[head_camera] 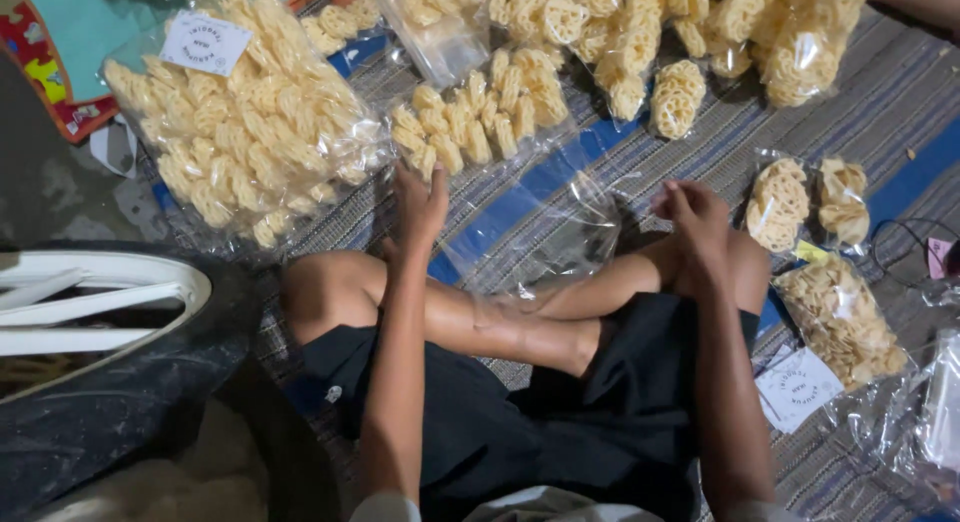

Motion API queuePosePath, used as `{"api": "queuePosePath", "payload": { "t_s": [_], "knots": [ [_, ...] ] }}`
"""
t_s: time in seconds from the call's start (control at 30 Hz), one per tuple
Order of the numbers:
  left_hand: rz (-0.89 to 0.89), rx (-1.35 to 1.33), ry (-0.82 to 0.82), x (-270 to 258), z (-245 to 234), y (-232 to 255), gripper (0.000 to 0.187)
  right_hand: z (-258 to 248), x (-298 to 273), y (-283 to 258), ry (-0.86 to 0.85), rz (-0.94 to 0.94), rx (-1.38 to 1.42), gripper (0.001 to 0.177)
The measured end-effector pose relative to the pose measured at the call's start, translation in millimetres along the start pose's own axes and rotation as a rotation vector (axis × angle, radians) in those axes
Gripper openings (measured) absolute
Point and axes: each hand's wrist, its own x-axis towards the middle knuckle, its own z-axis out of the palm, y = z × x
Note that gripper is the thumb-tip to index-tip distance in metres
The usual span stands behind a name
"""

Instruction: Packaging fried snacks into clear plastic bags while sitting on the floor

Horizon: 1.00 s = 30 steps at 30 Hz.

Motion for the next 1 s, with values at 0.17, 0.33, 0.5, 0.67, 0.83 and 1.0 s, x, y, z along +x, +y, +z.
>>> {"api": "queuePosePath", "payload": {
  "t_s": [0.17, 0.33, 0.5, 0.67, 0.83, 1.0],
  "knots": [
    [0.081, 0.463, -0.156, -33.8, -45.7, 31.0, 0.082, 23.9, 14.0, 22.6, -0.13, 0.011, -0.334, 0.034],
    [0.063, 0.802, -0.359, -27.5, -72.7, -44.2, 0.075, 43.8, 12.6, 3.7, -0.431, 0.168, -0.881, 0.049],
    [-0.009, 0.914, -0.316, -35.6, -59.1, -37.2, 0.067, 48.9, 12.5, -12.5, -0.452, 0.27, -0.899, 0.045],
    [-0.053, 0.984, -0.359, -21.1, -38.4, -60.1, 0.071, 42.5, 6.5, -31.2, -0.471, 0.269, -0.87, 0.048],
    [0.019, 1.094, -0.325, -22.6, -37.6, -63.4, 0.071, 39.4, -0.9, -47.3, -0.482, 0.24, -0.838, 0.047],
    [-0.148, 1.125, -0.302, -8.4, -41.6, -80.9, 0.074, 39.2, -6.1, -63.1, -0.491, 0.259, -0.828, 0.047]
  ]
}}
